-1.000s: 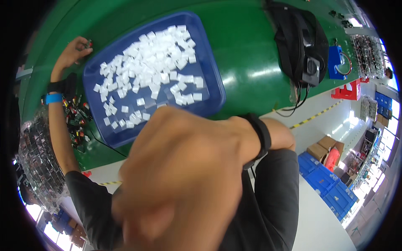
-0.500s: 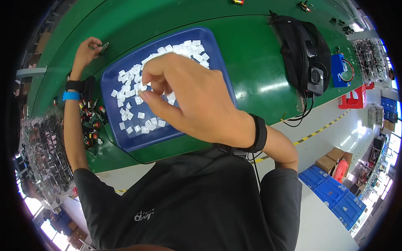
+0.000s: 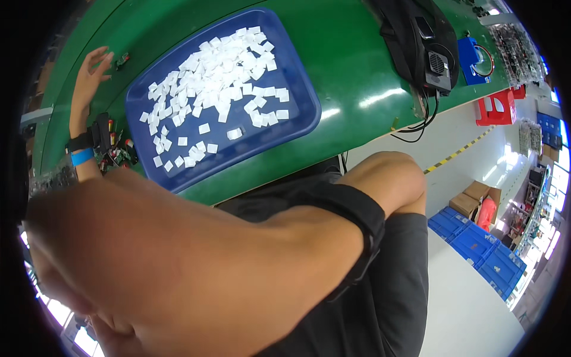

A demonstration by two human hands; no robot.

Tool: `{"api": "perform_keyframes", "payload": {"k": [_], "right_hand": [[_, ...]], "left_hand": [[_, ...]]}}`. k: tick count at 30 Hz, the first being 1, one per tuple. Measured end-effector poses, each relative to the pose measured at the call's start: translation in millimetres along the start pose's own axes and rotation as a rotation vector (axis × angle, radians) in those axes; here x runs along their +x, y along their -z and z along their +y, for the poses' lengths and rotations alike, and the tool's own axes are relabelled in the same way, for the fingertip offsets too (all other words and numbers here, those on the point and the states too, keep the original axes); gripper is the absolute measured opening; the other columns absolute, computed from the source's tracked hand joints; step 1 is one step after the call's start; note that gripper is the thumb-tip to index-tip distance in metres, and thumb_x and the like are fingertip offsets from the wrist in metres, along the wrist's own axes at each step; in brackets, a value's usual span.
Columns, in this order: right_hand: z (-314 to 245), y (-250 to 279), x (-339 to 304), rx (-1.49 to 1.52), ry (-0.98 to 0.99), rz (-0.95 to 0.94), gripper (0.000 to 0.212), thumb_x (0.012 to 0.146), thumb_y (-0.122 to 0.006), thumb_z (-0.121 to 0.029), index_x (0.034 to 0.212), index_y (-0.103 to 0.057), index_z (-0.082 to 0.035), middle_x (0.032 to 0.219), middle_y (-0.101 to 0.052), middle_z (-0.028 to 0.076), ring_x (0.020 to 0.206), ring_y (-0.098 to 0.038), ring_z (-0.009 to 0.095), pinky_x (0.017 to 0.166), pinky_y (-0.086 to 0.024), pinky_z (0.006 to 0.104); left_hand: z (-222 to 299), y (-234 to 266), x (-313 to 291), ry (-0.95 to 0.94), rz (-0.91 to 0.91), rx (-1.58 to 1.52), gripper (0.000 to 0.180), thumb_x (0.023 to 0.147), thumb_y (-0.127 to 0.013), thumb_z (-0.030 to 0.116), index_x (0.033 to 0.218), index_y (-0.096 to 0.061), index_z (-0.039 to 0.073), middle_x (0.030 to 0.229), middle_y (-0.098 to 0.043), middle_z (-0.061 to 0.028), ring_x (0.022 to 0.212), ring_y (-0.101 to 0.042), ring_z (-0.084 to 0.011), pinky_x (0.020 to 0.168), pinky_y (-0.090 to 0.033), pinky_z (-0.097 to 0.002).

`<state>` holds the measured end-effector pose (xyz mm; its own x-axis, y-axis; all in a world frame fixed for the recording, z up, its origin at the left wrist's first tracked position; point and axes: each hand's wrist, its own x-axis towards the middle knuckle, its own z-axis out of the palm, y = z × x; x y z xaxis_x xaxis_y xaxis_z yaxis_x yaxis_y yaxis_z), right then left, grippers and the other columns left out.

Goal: Assembling electronic components by inserting small white pieces into cylindrical casings on an assembly line.

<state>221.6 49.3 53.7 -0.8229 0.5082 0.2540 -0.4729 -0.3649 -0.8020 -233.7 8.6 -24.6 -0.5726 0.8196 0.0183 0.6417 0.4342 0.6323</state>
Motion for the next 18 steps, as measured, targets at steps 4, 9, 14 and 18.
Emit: {"api": "perform_keyframes", "payload": {"k": [4,9,14,18], "right_hand": [[9.4,-7.7,-6.8,0.105,-0.107,-0.031,0.037,0.084,-0.065,-0.010,0.117,-0.049,-0.007,0.085,-0.054,0.001,0.063,-0.050,0.010,0.057,-0.039,0.0263],[10.6,-7.4,2.7,0.239,-0.227,-0.061,0.037,0.087,-0.063,-0.015,0.120,-0.049,-0.007,0.081,-0.052,0.000,0.060,-0.048,0.010,0.056,-0.037,0.0263],[11.9,-8.1,22.5,0.394,-0.327,-0.083,0.037,0.089,-0.060,-0.020,0.122,-0.048,-0.008,0.076,-0.050,-0.001,0.058,-0.047,0.010,0.055,-0.036,0.0264],[12.6,-0.8,38.0,0.512,-0.434,-0.081,0.038,0.091,-0.058,-0.024,0.124,-0.048,-0.008,0.073,-0.048,-0.001,0.057,-0.045,0.010,0.054,-0.034,0.0264]], "left_hand": [[41.9,4.4,-45.1,-0.108,-0.042,-0.084,0.050,0.095,-0.068,0.036,0.135,-0.058,0.008,0.128,-0.062,-0.0086,0.106,-0.064,-0.0186,0.086,-0.052,-0.0304],[75.1,-1.8,-67.9,-0.175,-0.085,-0.186,0.045,0.098,-0.064,0.033,0.135,-0.058,0.008,0.130,-0.061,-0.0074,0.108,-0.062,-0.0169,0.089,-0.050,-0.0298],[69.6,-5.4,-72.3,-0.179,-0.167,-0.271,0.044,0.101,-0.060,0.031,0.137,-0.056,0.006,0.135,-0.059,-0.0089,0.113,-0.061,-0.0173,0.091,-0.049,-0.0301],[61.3,-4.4,-70.9,-0.156,-0.200,-0.304,0.043,0.101,-0.060,0.031,0.136,-0.056,0.006,0.135,-0.060,-0.0091,0.112,-0.061,-0.0166,0.091,-0.049,-0.0296]]}}
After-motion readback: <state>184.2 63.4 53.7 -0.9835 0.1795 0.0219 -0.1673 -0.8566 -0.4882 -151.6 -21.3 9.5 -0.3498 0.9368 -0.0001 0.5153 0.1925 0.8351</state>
